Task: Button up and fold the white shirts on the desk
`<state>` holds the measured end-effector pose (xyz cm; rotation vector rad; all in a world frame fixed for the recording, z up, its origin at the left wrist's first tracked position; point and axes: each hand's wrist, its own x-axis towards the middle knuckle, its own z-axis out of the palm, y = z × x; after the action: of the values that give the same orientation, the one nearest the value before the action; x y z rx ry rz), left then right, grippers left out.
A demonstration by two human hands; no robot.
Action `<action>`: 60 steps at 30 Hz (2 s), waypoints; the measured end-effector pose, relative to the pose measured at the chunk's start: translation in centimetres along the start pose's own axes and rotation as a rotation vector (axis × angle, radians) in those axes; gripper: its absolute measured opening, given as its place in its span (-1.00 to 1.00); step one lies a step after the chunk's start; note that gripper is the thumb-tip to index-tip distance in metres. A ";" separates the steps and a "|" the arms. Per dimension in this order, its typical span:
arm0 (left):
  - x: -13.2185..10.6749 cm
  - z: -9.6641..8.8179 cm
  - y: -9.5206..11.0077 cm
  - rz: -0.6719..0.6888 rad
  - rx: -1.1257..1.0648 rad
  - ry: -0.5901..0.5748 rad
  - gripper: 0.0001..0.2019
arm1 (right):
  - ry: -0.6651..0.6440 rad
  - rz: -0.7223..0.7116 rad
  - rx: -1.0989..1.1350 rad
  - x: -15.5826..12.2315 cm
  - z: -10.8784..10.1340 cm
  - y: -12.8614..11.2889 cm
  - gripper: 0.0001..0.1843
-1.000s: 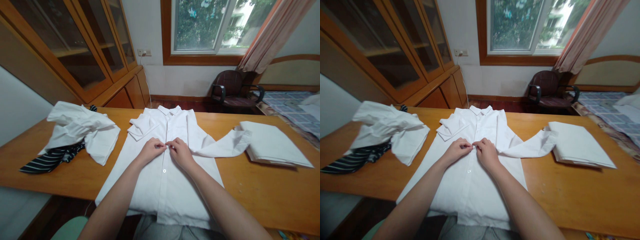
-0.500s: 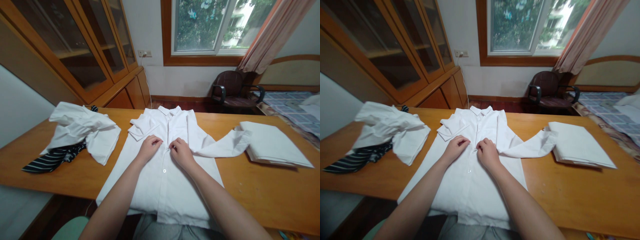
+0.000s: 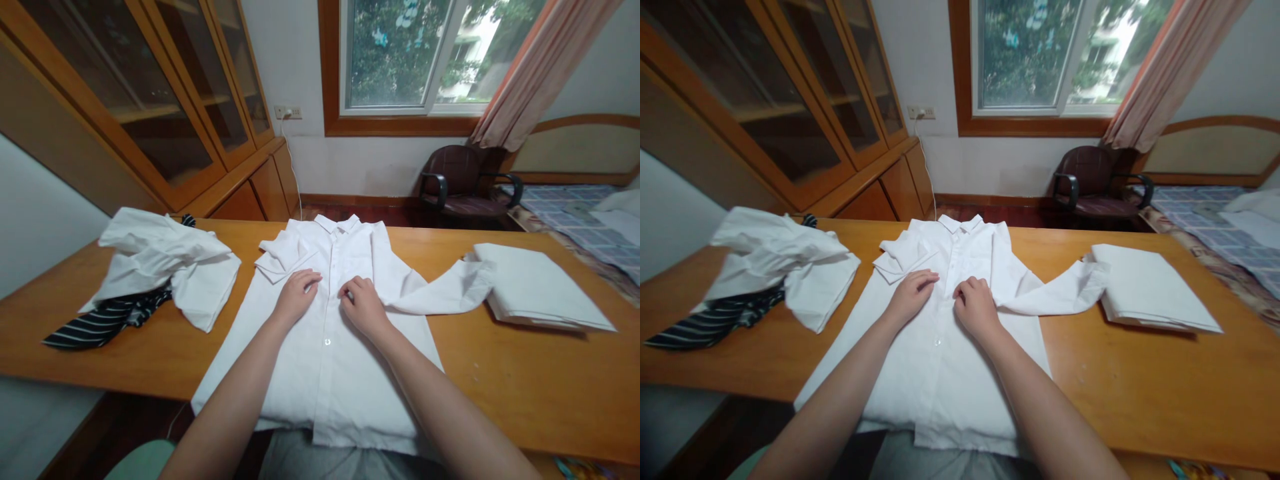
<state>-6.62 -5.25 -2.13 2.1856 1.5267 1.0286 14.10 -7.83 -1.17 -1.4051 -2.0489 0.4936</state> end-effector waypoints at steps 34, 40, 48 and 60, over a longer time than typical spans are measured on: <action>5.4 2.5 -0.7 0.026 0.408 -0.202 -0.58 | 0.034 -0.066 -0.114 6.2 -0.9 3.9 -0.82; 5.7 2.8 -0.9 0.015 0.399 -0.196 -0.58 | -0.017 -0.154 -0.195 3.8 -1.6 3.5 -0.75; 4.7 2.4 -0.1 0.029 0.397 -0.166 -0.63 | -0.064 -0.177 -0.278 -0.9 -3.5 4.0 -0.59; -1.5 -0.6 3.5 0.058 0.068 -0.191 -0.76 | -0.062 -0.161 -0.259 -1.0 -3.6 4.0 -0.61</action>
<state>-4.86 -8.09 -0.20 2.3119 1.4399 0.7693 19.55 -7.37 -1.18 -1.3669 -2.3193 0.2119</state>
